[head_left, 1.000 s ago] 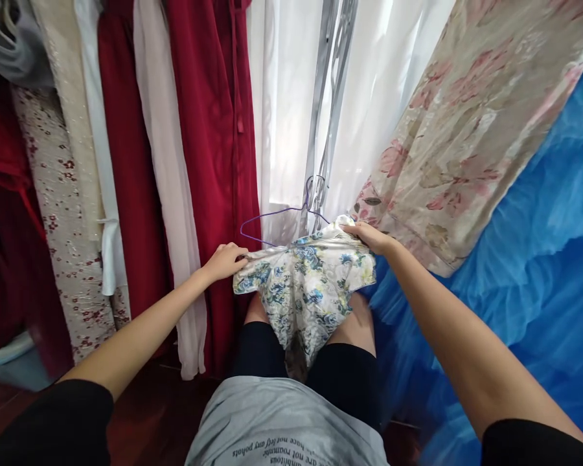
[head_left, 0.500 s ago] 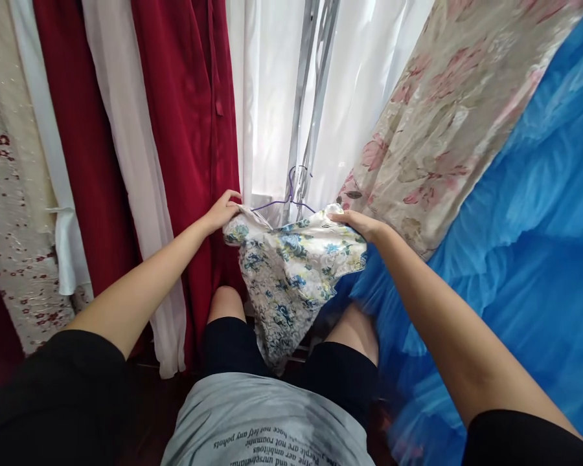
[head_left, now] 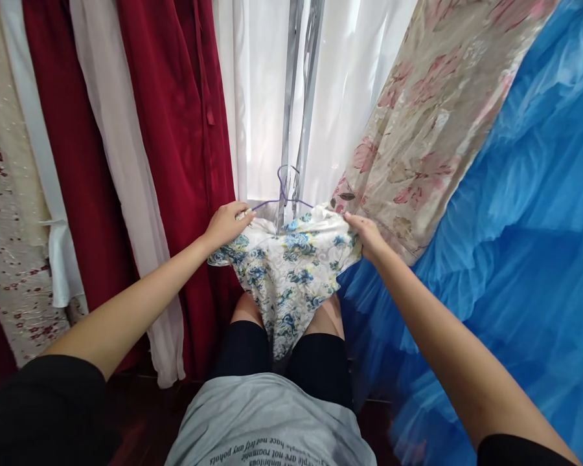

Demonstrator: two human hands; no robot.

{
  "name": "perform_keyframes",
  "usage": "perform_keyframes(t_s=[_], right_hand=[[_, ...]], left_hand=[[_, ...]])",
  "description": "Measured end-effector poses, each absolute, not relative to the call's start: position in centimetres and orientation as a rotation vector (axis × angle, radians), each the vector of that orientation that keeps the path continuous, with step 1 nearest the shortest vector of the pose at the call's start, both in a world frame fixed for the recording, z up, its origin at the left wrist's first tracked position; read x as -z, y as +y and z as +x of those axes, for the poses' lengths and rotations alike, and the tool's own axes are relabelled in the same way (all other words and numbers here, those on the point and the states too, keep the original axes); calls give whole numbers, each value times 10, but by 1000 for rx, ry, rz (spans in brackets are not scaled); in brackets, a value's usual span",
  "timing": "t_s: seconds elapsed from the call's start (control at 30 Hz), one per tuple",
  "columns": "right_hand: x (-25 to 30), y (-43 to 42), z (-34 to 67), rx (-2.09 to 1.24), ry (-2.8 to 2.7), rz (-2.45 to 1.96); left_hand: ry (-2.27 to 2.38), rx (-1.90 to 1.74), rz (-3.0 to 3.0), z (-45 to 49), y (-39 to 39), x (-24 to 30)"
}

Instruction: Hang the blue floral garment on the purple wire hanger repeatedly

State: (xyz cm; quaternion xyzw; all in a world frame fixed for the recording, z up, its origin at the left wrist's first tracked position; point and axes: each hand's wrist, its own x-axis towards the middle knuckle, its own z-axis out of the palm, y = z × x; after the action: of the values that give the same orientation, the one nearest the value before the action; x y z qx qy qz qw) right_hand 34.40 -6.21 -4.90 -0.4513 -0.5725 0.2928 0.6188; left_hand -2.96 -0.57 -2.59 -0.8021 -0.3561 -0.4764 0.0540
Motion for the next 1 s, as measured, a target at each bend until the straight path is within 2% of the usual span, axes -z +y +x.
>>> perform_keyframes(t_s=[0.1,0.2,0.33,0.4,0.5,0.6,0.73,0.9,1.0], right_hand=[[15,-67,319,-716,-1219,-984],[-9,-100,276,-836,-1408,-911],[-11,-169,226,-948,-2117,-723],[0,-182,217,-873,-2356,-709],[25,-162,224,-539,-2295,-852],[57,-124,242,-427,-2039,-960],[86,-114,273,-713,-1768,-966],[79,-160,305,-1085,-1657,-966],[68,-184,317,-1096,-1535,-973]], left_hand=[[-1248,1428,-2303,-30,0,21],[-1387,1503,-2220,-43,11,26],[-1504,2102,-2165,-57,15,41],[-1509,2344,-2161,-53,9,47],[-1352,2441,-2530,-27,-11,47],[-1181,2320,-3014,15,-39,42],[-1063,2066,-3424,64,-71,37],[-784,1607,-3852,85,-93,37],[-793,1254,-3979,79,-89,34]])
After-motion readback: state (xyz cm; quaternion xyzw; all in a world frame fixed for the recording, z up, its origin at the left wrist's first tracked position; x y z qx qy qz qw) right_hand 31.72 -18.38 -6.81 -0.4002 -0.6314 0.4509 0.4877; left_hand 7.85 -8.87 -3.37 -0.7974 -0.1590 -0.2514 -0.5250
